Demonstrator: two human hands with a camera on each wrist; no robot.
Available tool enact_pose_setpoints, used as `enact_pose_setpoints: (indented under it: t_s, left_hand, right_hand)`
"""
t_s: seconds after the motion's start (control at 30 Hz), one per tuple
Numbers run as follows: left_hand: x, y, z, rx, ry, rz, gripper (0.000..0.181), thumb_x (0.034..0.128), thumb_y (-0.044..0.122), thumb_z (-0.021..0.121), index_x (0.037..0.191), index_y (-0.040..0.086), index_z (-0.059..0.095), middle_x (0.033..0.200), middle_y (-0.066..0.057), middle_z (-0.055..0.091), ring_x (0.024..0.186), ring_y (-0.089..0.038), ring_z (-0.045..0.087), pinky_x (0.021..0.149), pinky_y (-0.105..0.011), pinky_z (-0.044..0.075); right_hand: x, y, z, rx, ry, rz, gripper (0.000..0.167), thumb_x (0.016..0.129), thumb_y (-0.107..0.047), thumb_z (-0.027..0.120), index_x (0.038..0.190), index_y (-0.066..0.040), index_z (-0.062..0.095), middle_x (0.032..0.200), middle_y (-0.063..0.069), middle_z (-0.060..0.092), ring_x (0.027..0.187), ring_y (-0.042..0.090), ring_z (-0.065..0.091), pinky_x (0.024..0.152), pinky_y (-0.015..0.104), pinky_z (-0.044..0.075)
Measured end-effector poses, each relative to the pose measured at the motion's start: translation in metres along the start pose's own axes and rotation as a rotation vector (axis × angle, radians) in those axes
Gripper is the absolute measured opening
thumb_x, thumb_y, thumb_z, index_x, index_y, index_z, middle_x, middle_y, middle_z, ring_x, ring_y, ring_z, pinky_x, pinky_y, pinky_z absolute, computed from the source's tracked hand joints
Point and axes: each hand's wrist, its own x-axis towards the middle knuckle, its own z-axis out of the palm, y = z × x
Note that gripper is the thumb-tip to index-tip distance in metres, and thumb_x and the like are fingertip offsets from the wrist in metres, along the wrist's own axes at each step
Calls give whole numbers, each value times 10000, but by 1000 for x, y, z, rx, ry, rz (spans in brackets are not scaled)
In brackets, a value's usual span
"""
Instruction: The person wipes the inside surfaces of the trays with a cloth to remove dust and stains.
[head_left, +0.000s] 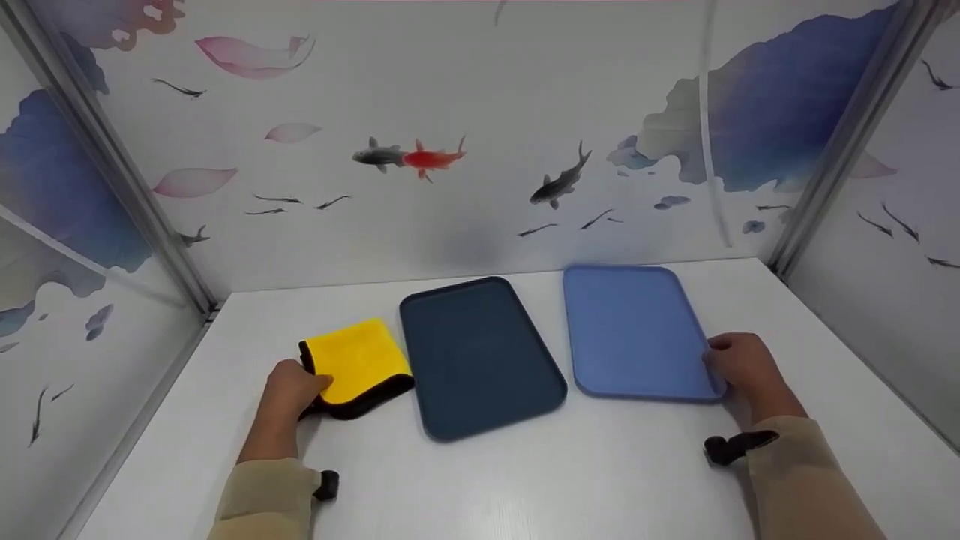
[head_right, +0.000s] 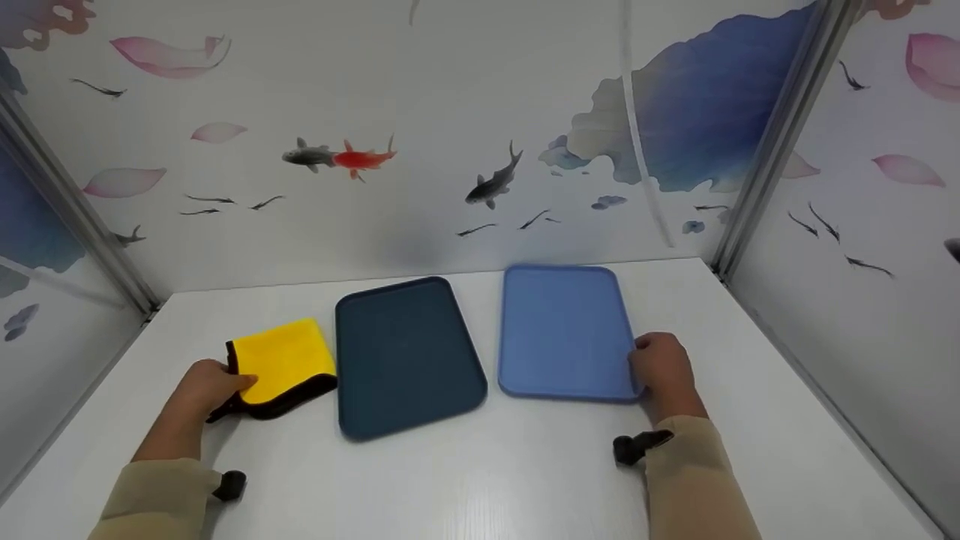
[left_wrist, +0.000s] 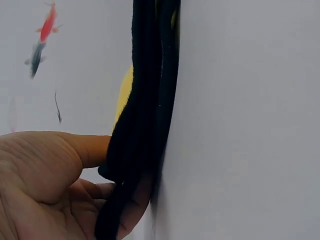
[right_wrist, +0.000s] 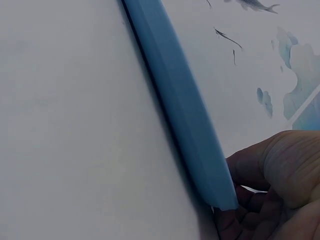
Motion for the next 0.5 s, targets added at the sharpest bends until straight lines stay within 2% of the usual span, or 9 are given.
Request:
enact_pose_setpoints:
  t_s: [0.33,0.5]
  left_hand:
    - [0,1,-1,-60,-22,-18,644,990,156,588,1446,-233,353,1437,-389,487,1139,-363,552,1099,-501,488]
    - [3,0,0,-38,-1,12,592,957,161,593,1380,-228,451,1335,-363,572,1038,-333,582,996,-453,528]
  right_hand:
    - [1,2,1,-6,-6,16,531,1045,-159,504,1468,155,441,1476,404,452,1298,500,521,1017,566,507]
    - [1,1,0,-29,12,-25,517,1037,-138,507,1445,174,453,1457,418,461,1306,539,507,1033,590,497]
